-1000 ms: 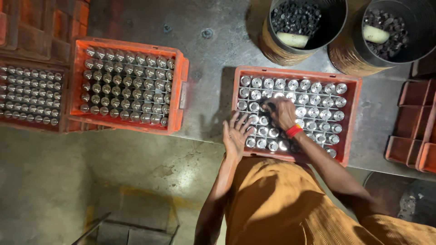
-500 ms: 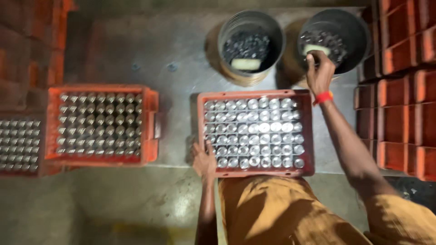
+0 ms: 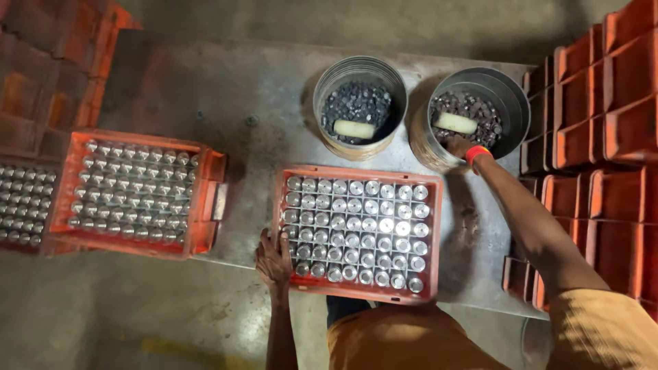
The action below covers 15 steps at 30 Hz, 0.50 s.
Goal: The person picks small metal cap-shaped parts one at a time from buckets and places them into the compartments of orange plastic trays on the workbench, filling each tray cell. They occasionally reposition a part or move a filled tray aside and continue filling the next tray.
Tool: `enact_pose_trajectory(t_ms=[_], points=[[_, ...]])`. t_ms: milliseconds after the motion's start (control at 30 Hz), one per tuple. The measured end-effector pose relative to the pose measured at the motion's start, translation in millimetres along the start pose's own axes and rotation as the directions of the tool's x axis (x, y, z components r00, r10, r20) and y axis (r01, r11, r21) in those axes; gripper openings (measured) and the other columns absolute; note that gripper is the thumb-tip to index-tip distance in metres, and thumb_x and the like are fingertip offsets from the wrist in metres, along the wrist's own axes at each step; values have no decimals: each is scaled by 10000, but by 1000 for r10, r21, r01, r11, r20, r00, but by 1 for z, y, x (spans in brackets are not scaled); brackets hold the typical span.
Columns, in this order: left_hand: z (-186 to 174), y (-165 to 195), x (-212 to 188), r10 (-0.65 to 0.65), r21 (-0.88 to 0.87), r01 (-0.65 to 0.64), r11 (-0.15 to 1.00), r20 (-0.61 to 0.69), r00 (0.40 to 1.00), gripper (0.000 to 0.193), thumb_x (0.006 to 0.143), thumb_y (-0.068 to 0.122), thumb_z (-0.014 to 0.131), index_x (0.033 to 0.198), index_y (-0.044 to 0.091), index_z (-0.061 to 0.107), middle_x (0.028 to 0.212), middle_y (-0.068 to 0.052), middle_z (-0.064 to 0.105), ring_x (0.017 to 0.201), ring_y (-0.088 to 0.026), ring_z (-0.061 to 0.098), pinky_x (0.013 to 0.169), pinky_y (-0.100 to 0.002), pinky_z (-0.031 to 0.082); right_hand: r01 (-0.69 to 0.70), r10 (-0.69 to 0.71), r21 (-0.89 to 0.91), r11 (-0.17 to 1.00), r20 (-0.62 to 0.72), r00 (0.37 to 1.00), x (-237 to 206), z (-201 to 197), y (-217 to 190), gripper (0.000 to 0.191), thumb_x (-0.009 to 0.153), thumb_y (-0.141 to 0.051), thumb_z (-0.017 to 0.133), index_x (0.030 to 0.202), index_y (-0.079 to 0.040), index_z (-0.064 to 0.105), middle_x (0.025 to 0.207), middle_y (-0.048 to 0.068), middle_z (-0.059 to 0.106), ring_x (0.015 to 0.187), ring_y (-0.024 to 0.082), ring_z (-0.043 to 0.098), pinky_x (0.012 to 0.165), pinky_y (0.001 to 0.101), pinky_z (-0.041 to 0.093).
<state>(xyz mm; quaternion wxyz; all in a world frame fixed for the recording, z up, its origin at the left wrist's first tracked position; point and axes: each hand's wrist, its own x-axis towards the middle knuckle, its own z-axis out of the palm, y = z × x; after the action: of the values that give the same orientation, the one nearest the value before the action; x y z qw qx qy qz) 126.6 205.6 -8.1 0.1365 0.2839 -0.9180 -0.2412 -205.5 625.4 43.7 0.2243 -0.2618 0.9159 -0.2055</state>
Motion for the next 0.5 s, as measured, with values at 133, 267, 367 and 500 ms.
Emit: enact_pose_trajectory(t_ms=[133,267,367,500], points=[[-1,-1,-2,-20,-1,21,1000,26,999,594,980,466,591,1382,31,546,1152,-248,700,1029,-475,647,857,-577,514,-238,239,29,971,-169,956,0,-4,-3,544,836,-391,749,1286,-92,690,1200,277,705,1147,424,670,1005,485,497],[4,-5,-1,-52,18,51,999,43,998,598,975,490,584,1366,38,560,1146,-272,694,1025,-492,641,837,-596,502,-258,280,112,960,-280,918,-5,-11,-9,362,941,-377,693,1144,-84,760,1087,284,730,1054,427,702,935,499,539],[4,-3,-1,-45,4,45,999,-11,999,587,984,509,585,1367,65,581,1119,-292,689,1013,-496,644,852,-585,506,-111,126,72,991,-274,954,-9,-14,-13,355,890,-304,658,1186,-133,752,1112,252,728,1044,441,691,891,523,530],[2,5,-3,-94,35,93,995,29,995,599,982,537,561,1380,89,578,1116,-286,694,988,-492,659,823,-576,518,-266,282,93,959,-304,910,-12,-17,-16,284,1045,-335,587,1210,-158,737,1068,292,691,1019,501,641,905,583,473]])
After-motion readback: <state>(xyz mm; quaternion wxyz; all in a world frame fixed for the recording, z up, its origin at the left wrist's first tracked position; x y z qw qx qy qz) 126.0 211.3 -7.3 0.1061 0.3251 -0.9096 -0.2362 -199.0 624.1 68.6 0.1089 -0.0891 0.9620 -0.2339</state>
